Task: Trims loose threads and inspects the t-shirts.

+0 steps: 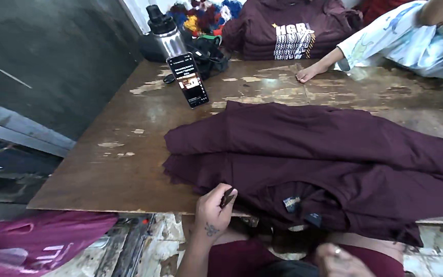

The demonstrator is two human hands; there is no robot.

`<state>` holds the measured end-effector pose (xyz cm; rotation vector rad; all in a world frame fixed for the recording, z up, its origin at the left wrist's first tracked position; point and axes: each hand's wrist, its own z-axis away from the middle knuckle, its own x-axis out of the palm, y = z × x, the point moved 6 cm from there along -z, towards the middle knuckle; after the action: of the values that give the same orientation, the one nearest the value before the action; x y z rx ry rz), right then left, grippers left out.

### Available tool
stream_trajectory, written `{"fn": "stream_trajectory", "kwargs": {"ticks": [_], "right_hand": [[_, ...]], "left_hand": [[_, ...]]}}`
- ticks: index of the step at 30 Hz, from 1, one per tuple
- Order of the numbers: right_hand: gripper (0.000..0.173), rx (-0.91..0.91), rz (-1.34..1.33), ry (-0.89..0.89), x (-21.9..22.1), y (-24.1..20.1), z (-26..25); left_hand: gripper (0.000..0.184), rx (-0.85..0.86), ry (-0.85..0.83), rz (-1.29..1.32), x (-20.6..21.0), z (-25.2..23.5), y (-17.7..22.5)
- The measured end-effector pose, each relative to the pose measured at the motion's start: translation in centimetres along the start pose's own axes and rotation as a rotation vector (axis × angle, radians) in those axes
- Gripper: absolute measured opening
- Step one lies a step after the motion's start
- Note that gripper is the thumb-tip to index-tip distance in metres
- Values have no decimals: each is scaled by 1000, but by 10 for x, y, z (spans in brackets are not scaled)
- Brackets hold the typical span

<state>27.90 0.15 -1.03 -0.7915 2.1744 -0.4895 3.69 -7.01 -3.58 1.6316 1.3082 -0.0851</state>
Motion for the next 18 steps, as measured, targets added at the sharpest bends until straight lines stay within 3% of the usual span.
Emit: {"fn": "stream_trajectory", "kwargs": {"ticks": [5, 7, 9, 13, 15, 16, 18], "right_hand": [[55, 334, 684, 19, -91, 71, 61], [35, 457, 696, -8, -117, 98, 86], [19, 537, 669, -24, -143, 92, 75], [27, 365, 940, 138, -198, 90, 12], [20, 421, 1018, 182, -214, 138, -20], [17, 588, 1014, 135, -213, 173, -29], [29, 941, 895, -21, -201, 244, -28]], "left_hand": [[32, 29, 41, 156, -4, 4, -2], [33, 52, 100, 179, -11, 5, 3], [31, 81, 142, 151, -21, -10, 16], [26, 139, 126, -96, -21, -84, 44], [26, 106, -3, -302, 8, -126, 14], [31, -2, -163, -402, 26, -145, -11], [42, -260, -431, -475, 50, -169, -62]]}}
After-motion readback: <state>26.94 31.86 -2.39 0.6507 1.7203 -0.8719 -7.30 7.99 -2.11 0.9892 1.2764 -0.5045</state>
